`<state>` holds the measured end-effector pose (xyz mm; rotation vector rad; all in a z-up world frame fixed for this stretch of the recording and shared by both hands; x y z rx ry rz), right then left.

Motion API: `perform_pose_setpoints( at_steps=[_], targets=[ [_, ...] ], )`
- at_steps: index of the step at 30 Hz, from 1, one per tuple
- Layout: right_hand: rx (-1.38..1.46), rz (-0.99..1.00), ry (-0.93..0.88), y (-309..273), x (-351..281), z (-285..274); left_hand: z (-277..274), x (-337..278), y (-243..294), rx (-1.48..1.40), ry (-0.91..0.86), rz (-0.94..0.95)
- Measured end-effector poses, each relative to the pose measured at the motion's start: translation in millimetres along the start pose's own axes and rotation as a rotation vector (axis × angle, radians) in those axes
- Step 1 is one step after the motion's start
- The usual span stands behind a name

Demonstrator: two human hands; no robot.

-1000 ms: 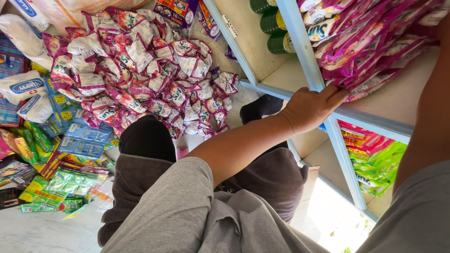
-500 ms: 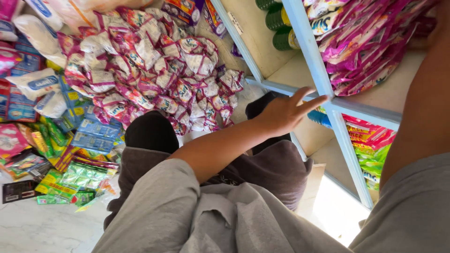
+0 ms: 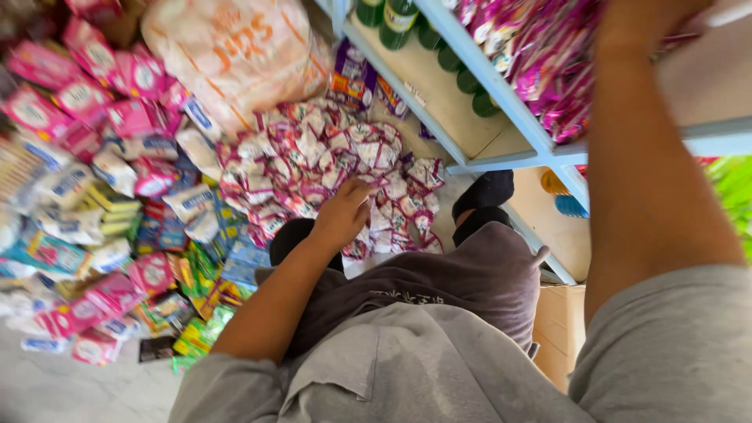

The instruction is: Stocking and organizing detergent sachets onto shelves from a pile on the floor.

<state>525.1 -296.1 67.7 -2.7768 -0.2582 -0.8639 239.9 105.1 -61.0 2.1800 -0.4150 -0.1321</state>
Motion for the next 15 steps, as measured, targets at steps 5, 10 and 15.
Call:
perform_pose_setpoints(
  at_steps=[5, 10, 15],
  targets=[
    [0.108, -0.074, -0.326, -159, -92, -106, -33, -72, -18, 0.083, -0.036, -0.14],
    [0.015, 0.077, -0.713, -159, -251, -118, -42, -124, 6, 0.198, -0.011, -0.022],
    [0.036, 0.403, -0.967, -128, -347, -85, -47, -132, 19, 0.345, 0.11, -0.008]
  ],
)
Point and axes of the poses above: each hand's wrist, its own x-axis towards the middle knuckle, its own z-axis out of the palm, y = z × x, the point moved 10 cm from there along x, towards the middle knuckle, and after that the axes turned 3 degrees about -y, right-handed, at the moved point
